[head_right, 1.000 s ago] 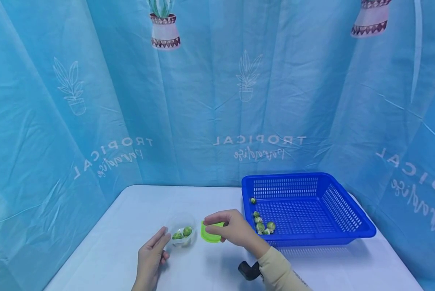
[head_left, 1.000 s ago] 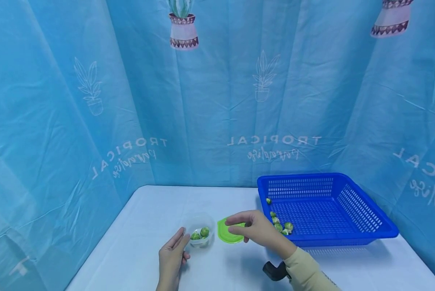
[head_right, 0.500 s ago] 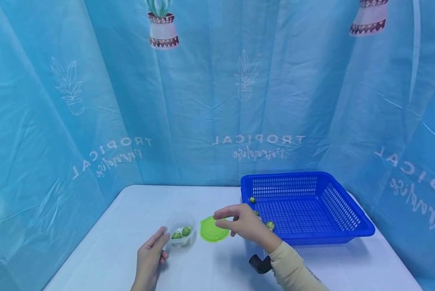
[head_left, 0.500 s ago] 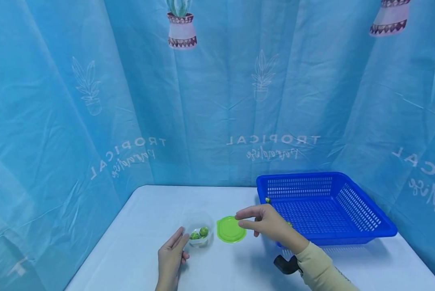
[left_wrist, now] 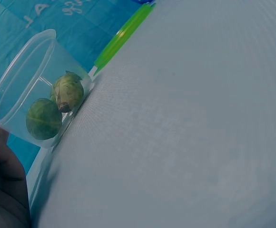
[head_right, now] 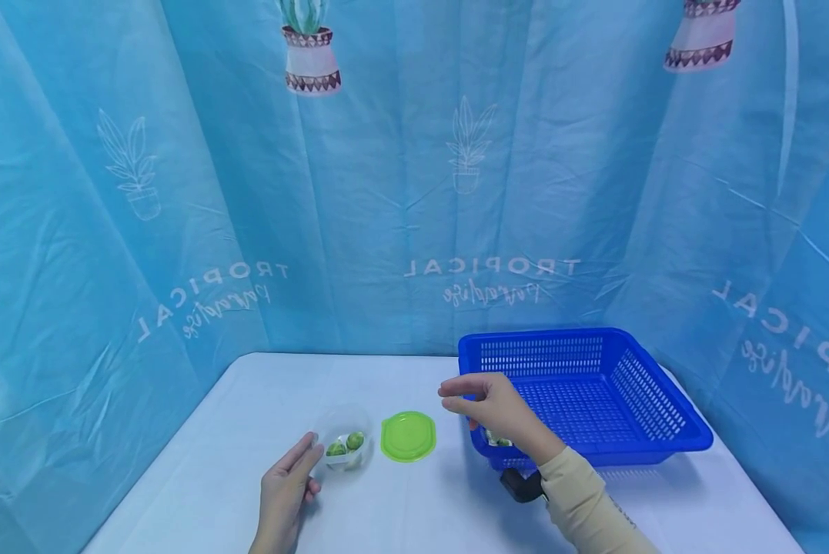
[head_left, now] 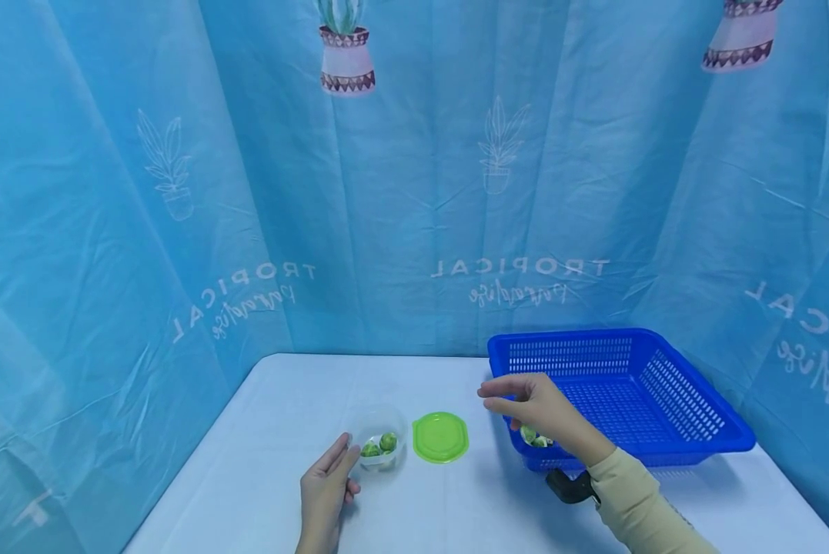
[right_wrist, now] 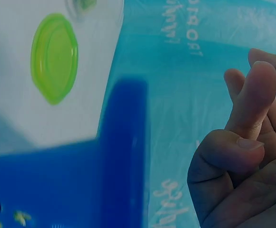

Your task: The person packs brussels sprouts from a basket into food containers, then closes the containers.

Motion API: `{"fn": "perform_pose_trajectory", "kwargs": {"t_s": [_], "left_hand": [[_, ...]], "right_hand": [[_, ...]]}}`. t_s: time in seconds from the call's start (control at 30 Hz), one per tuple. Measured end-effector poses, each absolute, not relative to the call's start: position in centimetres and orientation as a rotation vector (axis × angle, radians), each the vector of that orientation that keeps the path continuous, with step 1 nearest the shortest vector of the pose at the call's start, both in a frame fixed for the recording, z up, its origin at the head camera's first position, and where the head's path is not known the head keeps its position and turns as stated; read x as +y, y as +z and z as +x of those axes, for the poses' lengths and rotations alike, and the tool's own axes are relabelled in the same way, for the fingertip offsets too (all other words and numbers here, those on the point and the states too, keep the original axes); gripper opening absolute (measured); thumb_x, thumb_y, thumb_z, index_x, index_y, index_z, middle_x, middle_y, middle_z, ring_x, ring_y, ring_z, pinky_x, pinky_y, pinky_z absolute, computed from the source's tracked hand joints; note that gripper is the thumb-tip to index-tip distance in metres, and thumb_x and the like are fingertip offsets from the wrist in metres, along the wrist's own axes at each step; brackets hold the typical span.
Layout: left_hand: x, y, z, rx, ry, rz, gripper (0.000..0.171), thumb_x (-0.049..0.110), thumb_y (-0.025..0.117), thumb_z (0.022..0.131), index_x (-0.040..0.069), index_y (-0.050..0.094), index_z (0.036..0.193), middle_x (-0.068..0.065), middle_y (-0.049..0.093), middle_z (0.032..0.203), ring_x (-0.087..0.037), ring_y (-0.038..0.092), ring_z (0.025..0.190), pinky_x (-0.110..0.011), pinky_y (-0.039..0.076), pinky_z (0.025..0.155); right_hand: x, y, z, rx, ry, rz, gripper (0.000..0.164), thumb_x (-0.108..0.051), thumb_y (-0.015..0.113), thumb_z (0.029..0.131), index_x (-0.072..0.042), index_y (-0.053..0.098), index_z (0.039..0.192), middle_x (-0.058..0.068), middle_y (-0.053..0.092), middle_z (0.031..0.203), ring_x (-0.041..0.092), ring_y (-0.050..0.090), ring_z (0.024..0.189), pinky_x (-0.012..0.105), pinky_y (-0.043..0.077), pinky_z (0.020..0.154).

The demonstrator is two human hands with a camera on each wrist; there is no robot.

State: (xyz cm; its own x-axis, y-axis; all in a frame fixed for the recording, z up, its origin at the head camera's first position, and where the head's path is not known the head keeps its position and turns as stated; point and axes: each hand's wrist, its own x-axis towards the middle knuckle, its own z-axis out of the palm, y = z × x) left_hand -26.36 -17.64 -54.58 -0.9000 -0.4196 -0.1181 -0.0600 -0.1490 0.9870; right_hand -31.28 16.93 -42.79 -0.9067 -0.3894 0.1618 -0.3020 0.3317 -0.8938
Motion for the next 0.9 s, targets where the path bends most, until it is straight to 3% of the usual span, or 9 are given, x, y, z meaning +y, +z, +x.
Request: {"fn": "perform_pose_trajectory", "kwargs": {"t_s": [0.27,0.9], "left_hand": [[-17.6,-54.6,-26.4,-1.87,-2.14,0.559,0.057,0.025,0.082,0.096,0.004,0.063,0.144,-0.019,0.064,0.14,-0.012,0.058,0.05,-0.021,0.047,0.043],[-17.4,-54.4,-26.3,-1.88,-2.128,0.562,0.06,0.028,0.083,0.096,0.003,0.061,0.146,-0.021,0.064,0.139,-0.012,0.059,0.051,-0.021,0.048,0.043]], "right_hand": [[18.5,-42.6,-31.8,2.517,-1.657,-0.558,0.037,-0.034,0.079,0.098,-0.01,0.077,0.127,0.006,0.075,0.12,0.035,0.066,0.076,0.038,0.059,0.066],[20.7,-41.6,-34.2,2.472,-1.724,-0.4,0.046,-0.036,0.078,0.099,-0.008,0.072,0.135,0.01,0.071,0.129,0.028,0.061,0.079,0.042,0.058,0.079]]}}
